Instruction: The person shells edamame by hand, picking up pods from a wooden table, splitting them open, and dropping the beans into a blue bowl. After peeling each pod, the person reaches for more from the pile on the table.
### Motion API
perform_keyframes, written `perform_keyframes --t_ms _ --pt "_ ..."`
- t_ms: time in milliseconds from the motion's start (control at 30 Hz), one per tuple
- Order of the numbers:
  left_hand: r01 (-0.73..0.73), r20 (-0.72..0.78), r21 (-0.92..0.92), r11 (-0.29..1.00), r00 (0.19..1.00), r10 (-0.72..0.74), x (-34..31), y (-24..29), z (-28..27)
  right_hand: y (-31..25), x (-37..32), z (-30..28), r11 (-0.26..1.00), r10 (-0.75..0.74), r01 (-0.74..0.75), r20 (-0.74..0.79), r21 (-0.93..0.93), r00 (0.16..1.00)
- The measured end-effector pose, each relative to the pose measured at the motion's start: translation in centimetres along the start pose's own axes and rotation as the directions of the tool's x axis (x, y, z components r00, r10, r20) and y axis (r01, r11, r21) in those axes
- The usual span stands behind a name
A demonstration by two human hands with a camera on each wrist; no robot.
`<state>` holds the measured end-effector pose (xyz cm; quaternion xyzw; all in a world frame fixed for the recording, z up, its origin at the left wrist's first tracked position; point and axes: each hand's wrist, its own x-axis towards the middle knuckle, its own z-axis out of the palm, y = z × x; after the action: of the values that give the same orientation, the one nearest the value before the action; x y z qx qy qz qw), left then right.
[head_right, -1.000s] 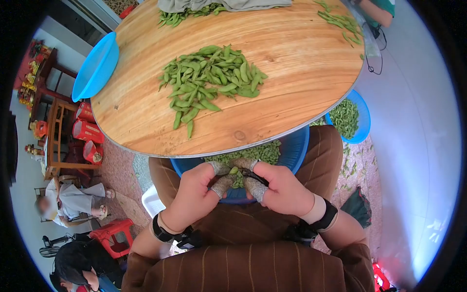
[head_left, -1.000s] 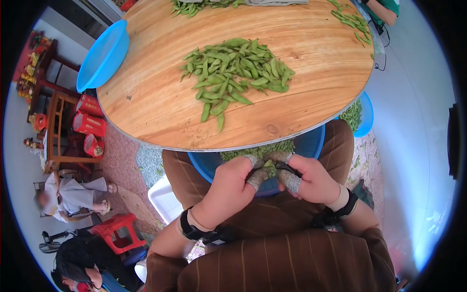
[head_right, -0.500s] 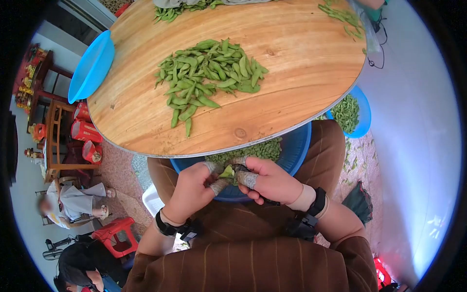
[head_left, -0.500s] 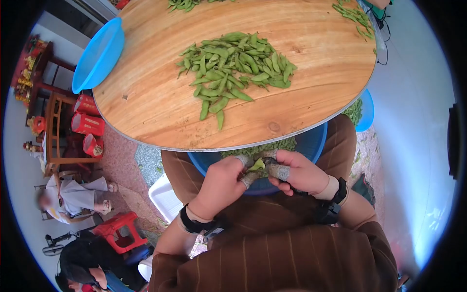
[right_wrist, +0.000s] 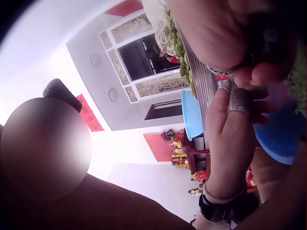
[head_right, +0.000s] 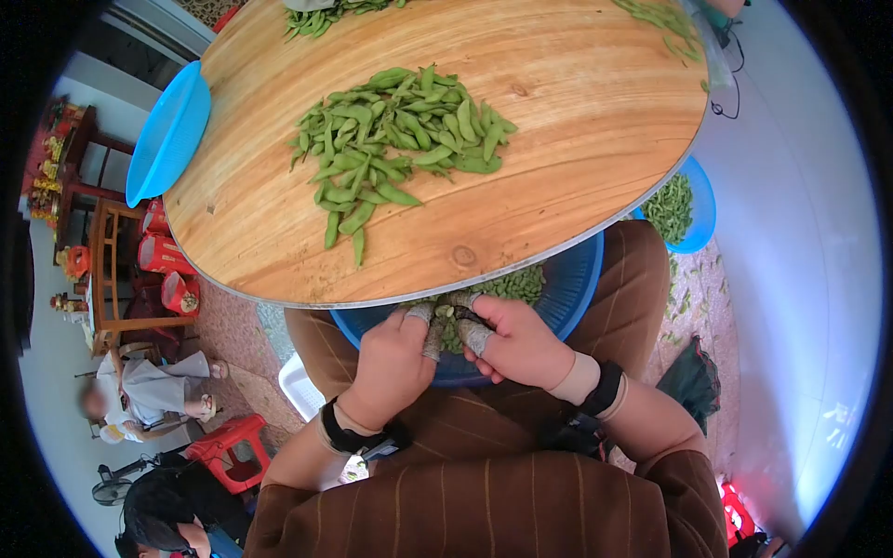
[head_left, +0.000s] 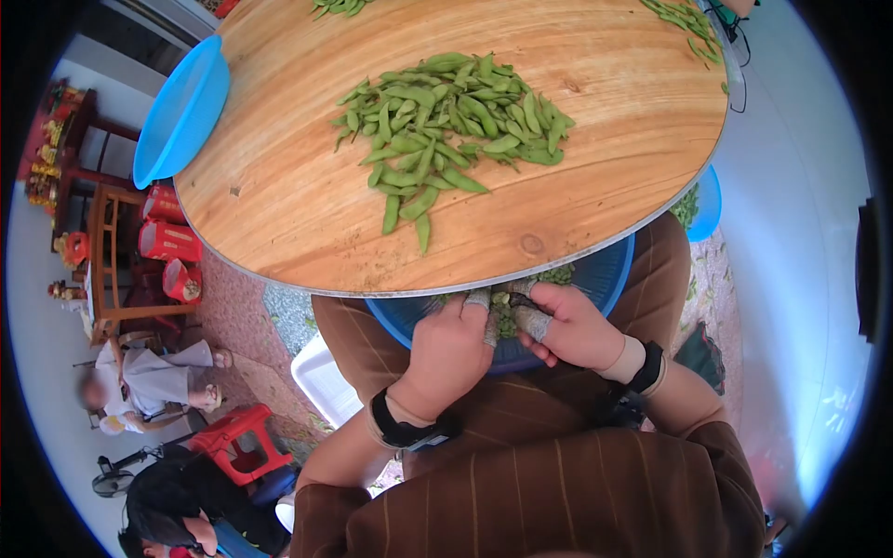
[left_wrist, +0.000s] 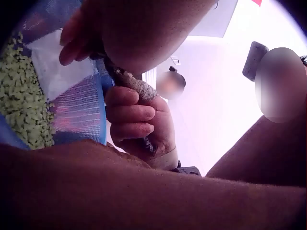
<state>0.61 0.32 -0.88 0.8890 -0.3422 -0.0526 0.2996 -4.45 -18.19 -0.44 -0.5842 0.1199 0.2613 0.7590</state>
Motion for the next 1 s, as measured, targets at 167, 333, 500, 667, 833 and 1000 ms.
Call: perform_keyframes --t_ms 167,333,500,667,833,1000 --pt "0.022 0.089 -0.167 0.986 0.996 -0.007 0.6 -1.6 0.2 0.2 0.3 -0.4 0.998 0.001 -0.002 -0.015 -0.069 1.000" --pt "0.615 0.544 -0.737 0.280 0.786 -0.295 1.0 -1.8 -0.7 -0.1 0.3 -1.6 0.977 0.101 -0.123 0.133 0.175 0.986" --pt "0.631 0.606 -0.774 0.049 0.761 -0.234 0.5 -3.1 -0.4 -0.2 0.2 -1.7 0.968 0.121 -0.144 0.118 0.207 0.986" --pt "0.598 0.541 -0.790 0.135 0.783 -0.306 0.7 -1.9 -0.9 0.3 0.5 -1.7 0.994 0.064 -0.069 0.068 0.081 0.996" --pt "0.531 0.432 -0.766 0.363 0.843 -0.322 -0.1 -2.3 0.0 2.0 0.6 -1.2 0.538 -0.666 0.359 -0.123 -0.762 0.736" --pt "0.369 0.316 -0.820 0.437 0.929 -0.191 -0.4 -1.6 1.0 0.0 0.4 -0.7 0.611 -0.535 0.363 -0.029 -0.703 0.844"
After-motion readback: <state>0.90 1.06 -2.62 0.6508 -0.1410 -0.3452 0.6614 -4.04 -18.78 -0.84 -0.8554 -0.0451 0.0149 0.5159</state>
